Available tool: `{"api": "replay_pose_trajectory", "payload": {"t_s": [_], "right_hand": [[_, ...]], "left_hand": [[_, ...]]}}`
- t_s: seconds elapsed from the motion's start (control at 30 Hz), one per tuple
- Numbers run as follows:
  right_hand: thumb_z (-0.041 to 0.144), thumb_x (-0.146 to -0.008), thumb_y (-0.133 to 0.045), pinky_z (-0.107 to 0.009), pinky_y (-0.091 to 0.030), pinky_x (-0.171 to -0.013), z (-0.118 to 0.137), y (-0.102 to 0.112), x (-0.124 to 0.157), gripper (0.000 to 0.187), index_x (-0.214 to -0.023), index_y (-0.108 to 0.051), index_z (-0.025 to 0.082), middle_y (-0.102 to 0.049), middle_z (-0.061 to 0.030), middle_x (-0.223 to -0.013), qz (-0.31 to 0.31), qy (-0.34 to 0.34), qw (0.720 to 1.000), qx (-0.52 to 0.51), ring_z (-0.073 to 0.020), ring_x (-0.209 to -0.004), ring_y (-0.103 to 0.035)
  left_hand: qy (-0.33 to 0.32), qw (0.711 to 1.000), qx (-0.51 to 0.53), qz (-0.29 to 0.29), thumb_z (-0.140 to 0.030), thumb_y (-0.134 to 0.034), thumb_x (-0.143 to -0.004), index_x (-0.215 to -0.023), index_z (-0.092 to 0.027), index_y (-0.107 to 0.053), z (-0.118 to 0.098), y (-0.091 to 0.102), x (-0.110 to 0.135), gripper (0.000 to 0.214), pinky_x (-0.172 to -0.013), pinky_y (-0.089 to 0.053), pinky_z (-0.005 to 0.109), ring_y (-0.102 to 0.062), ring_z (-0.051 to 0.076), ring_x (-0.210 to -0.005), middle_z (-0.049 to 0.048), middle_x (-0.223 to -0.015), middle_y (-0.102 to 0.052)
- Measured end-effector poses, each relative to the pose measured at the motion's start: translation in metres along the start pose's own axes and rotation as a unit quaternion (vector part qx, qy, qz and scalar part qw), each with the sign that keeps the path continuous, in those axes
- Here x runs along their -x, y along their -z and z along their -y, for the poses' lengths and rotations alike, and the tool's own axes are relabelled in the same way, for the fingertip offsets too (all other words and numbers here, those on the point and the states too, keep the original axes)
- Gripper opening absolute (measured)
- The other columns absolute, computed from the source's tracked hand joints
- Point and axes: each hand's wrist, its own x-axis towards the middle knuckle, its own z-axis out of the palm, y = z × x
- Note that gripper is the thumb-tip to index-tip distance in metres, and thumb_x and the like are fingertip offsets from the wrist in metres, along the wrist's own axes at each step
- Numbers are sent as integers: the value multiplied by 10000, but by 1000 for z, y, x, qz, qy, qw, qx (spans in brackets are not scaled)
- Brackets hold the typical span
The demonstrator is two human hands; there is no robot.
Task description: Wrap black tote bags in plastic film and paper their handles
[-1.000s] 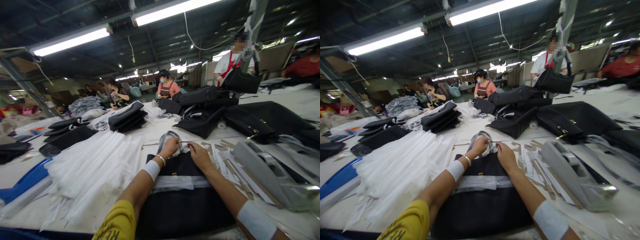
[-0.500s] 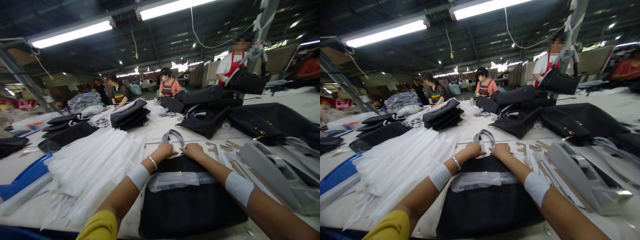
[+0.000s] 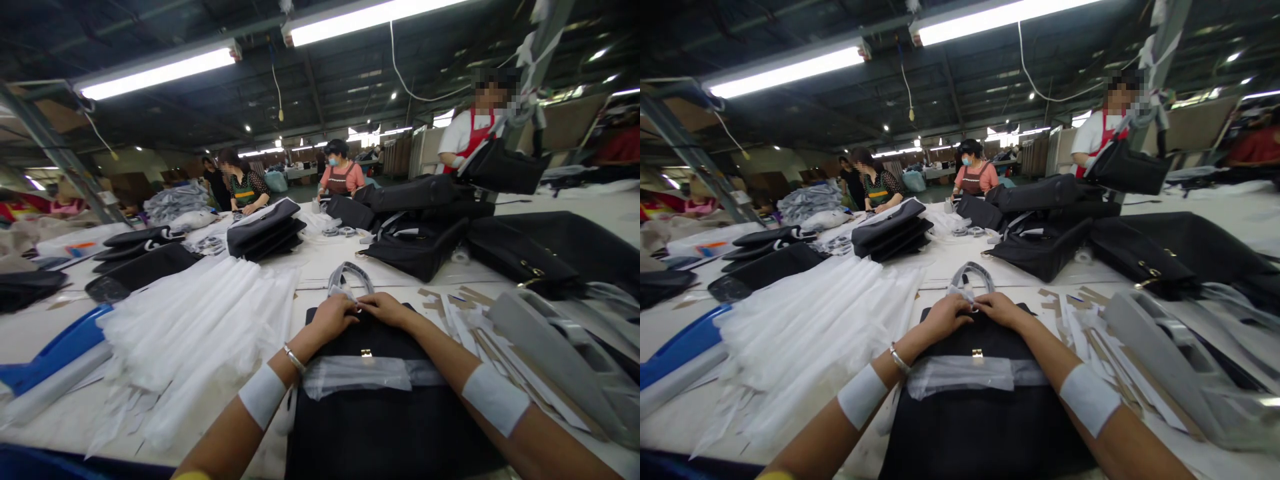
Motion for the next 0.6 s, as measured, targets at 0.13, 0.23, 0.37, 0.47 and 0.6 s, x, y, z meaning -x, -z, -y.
{"api": "replay_pose_trajectory", "payload": {"t_s": [0.13, 0.23, 0.37, 0.47, 0.6], "right_hand": [[632, -916, -390, -316, -492, -789, -3, -2, 1, 569, -761, -734, 206, -741, -41, -837, 15, -11, 1000, -3, -223, -819, -651], [724, -890, -348, -313, -481, -713, -6, -3, 0, 682, -628, -695, 199, -693, -45, -669, 15, -41, 999, 4, -221, -716, -631], [601, -962, -298, -308, -473, -755, -5, -3, 1, 607, -881, -761, 217, -743, -51, -829, -15, -47, 999, 7, -225, -808, -663], [484, -966, -384, -291, -459, -766, -2, -4, 4, 442, -1027, -741, 230, -750, -44, -894, -32, -23, 999, 19, -211, -834, -667], [433, -961, -436, -284, -439, -740, 1, -8, 6, 362, -1106, -700, 232, -744, -49, -890, -61, -16, 997, 46, -210, -827, -663]], "left_hand": [[-75, 995, -40, -53, -241, -651, -872, -1054, -225, -701, -8, -4, 6, 189, -1141, -317, 405, -500, 256, -1266, 81, -1296, -611], [-1, 999, -32, 10, -274, -556, -933, -1179, -220, -632, -9, -9, 6, 263, -1104, -340, 465, -608, 270, -1118, 99, -1101, -700], [47, 996, 2, 75, -323, -513, -941, -1144, -185, -646, 1, -11, -6, 279, -910, -475, 378, -656, 282, -1001, 126, -1049, -714], [33, 985, 44, 161, -331, -538, -917, -931, -175, -713, 14, -8, -19, 235, -807, -500, 291, -679, 223, -858, 72, -914, -738], [8, 970, 112, 214, -461, -529, -918, -1060, -185, -707, 24, 0, -26, 358, -810, -504, 250, -679, 186, -894, 40, -1012, -738]]}}
